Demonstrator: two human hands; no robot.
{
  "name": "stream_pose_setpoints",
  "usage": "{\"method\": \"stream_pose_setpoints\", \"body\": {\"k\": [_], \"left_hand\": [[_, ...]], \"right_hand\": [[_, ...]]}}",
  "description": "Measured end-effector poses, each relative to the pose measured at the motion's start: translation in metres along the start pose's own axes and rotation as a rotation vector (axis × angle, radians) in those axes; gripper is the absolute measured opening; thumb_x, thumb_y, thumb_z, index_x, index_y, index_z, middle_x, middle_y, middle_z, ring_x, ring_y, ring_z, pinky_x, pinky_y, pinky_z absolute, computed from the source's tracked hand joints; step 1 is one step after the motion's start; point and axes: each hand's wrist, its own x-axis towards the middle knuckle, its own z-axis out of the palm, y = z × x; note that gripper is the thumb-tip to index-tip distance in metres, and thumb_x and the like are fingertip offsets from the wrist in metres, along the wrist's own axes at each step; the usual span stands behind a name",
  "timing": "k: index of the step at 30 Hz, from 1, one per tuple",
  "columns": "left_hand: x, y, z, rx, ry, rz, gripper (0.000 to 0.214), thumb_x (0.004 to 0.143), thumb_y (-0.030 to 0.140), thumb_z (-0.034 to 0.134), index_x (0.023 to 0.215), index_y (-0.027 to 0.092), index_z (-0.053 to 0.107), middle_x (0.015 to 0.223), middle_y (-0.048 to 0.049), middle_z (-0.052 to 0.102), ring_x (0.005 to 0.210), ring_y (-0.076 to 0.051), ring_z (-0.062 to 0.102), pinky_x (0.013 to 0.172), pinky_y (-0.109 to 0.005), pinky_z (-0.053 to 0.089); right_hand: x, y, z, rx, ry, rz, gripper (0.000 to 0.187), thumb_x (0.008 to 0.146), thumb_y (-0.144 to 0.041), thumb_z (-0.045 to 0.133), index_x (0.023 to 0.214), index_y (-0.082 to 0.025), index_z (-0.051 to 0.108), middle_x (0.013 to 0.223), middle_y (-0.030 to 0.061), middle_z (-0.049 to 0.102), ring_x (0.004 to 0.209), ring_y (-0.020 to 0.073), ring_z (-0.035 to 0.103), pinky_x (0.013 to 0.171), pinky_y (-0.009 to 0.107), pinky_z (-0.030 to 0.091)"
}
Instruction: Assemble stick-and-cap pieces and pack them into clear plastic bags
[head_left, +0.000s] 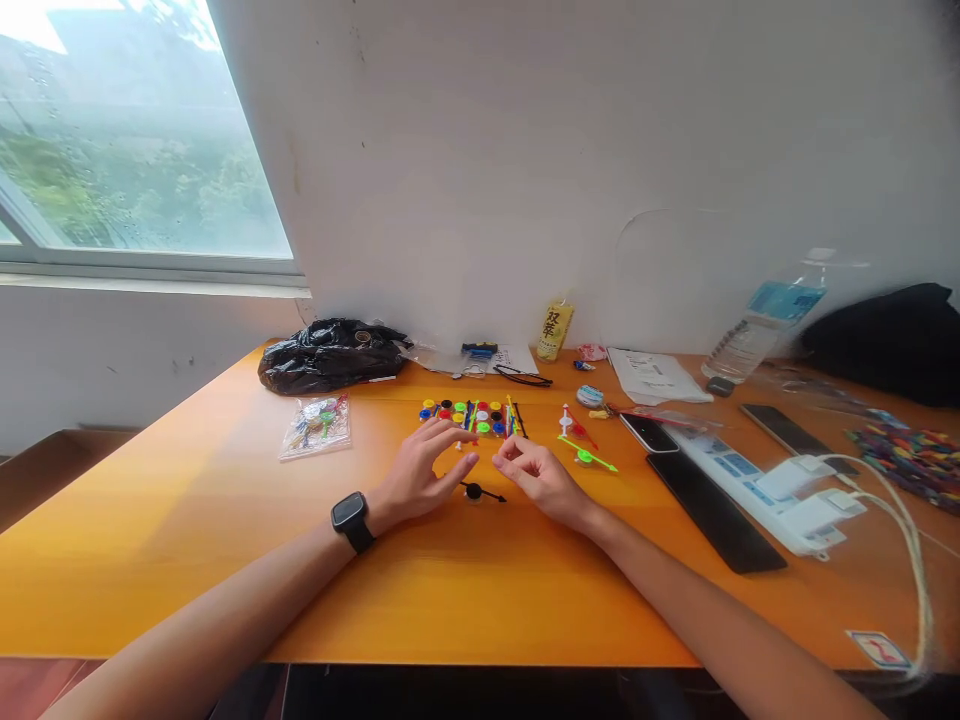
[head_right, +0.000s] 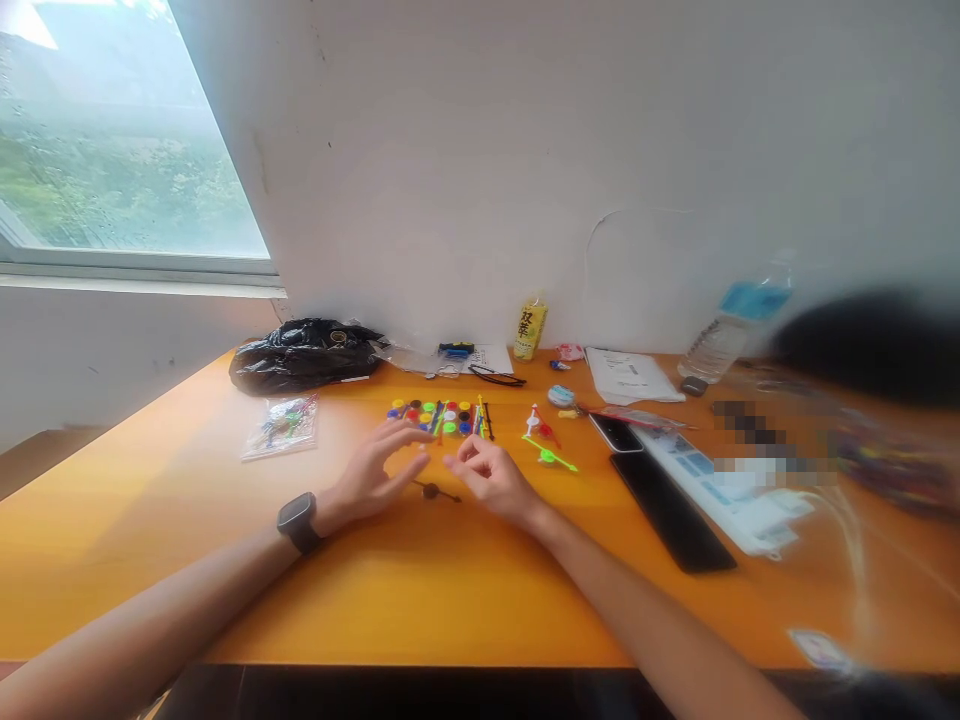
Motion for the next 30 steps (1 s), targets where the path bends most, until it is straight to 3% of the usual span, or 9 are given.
{"method": "stream_pose_setpoints", "body": {"k": [2, 4, 9, 15, 19, 22, 25, 30], "left_hand": [[0.001, 0.001, -0.004, 0.053, 0.123, 0.011, 0.023, 0.104, 0.033, 0.059, 0.122, 0.022, 0.069, 0.121, -0.0110, 0.070, 0.116, -0.027, 0.061, 0.104, -0.043, 0.048], [0.001, 0.000, -0.005, 0.078, 0.169, 0.010, 0.022, 0.104, 0.031, 0.060, 0.123, 0.022, 0.067, 0.123, -0.0108, 0.069, 0.118, -0.028, 0.058, 0.104, -0.043, 0.048], [0.002, -0.005, 0.001, 0.049, 0.116, -0.007, 0.017, 0.106, 0.031, 0.057, 0.117, 0.022, 0.067, 0.117, -0.0097, 0.070, 0.115, -0.026, 0.058, 0.102, -0.042, 0.048], [0.003, -0.008, 0.004, 0.022, 0.056, -0.018, 0.015, 0.108, 0.030, 0.055, 0.110, 0.022, 0.068, 0.107, -0.0069, 0.073, 0.103, -0.024, 0.061, 0.097, -0.040, 0.047], [0.002, -0.008, 0.003, 0.007, 0.047, -0.020, 0.017, 0.109, 0.030, 0.052, 0.109, 0.022, 0.068, 0.105, -0.0059, 0.073, 0.102, -0.024, 0.060, 0.095, -0.039, 0.047], [0.002, -0.007, 0.002, 0.013, 0.092, -0.035, 0.021, 0.110, 0.031, 0.049, 0.111, 0.022, 0.069, 0.104, -0.0063, 0.072, 0.102, -0.024, 0.058, 0.095, -0.038, 0.046], [0.001, -0.007, 0.001, 0.026, 0.143, -0.065, 0.025, 0.111, 0.032, 0.046, 0.111, 0.022, 0.068, 0.106, -0.0069, 0.071, 0.104, -0.024, 0.057, 0.096, -0.038, 0.046], [0.001, -0.007, 0.002, 0.024, 0.128, -0.077, 0.025, 0.112, 0.032, 0.045, 0.111, 0.022, 0.068, 0.106, -0.0067, 0.070, 0.104, -0.024, 0.056, 0.096, -0.038, 0.045]], "right_hand": [[0.002, 0.000, -0.003, 0.027, 0.013, 0.019, 0.066, 0.102, -0.065, 0.053, 0.055, -0.019, 0.043, 0.090, 0.0048, 0.055, 0.073, 0.0148, 0.051, 0.067, 0.030, 0.044], [0.004, 0.002, -0.004, 0.020, 0.013, 0.020, 0.065, 0.102, -0.065, 0.052, 0.057, -0.019, 0.047, 0.087, 0.0044, 0.054, 0.072, 0.0152, 0.051, 0.067, 0.031, 0.044], [0.004, 0.006, -0.002, -0.036, 0.009, -0.012, 0.051, 0.104, -0.059, 0.054, 0.075, -0.018, 0.065, 0.083, 0.0033, 0.059, 0.074, 0.0162, 0.053, 0.070, 0.030, 0.045], [0.003, 0.006, -0.001, -0.001, 0.016, 0.049, 0.039, 0.103, -0.057, 0.057, 0.094, -0.020, 0.067, 0.086, 0.0022, 0.065, 0.069, 0.0148, 0.053, 0.063, 0.027, 0.044], [0.002, 0.003, -0.003, 0.095, 0.028, 0.152, 0.043, 0.097, -0.061, 0.062, 0.111, -0.021, 0.070, 0.093, 0.0044, 0.072, 0.058, 0.0118, 0.049, 0.054, 0.025, 0.040], [0.001, -0.001, -0.009, 0.287, -0.109, 0.355, 0.055, 0.098, -0.068, 0.054, 0.105, -0.017, 0.074, 0.054, -0.0032, 0.054, 0.042, 0.0104, 0.033, 0.042, 0.024, 0.024], [0.002, -0.001, -0.013, 0.381, -0.107, 0.399, 0.060, 0.101, -0.068, 0.049, 0.088, -0.016, 0.076, 0.041, -0.0073, 0.034, 0.039, 0.0092, 0.024, 0.042, 0.025, 0.018], [0.005, 0.006, -0.012, 0.379, 0.004, 0.315, 0.056, 0.099, -0.066, 0.056, 0.082, -0.017, 0.076, 0.044, -0.0049, 0.041, 0.043, 0.0094, 0.031, 0.046, 0.025, 0.022]]}}
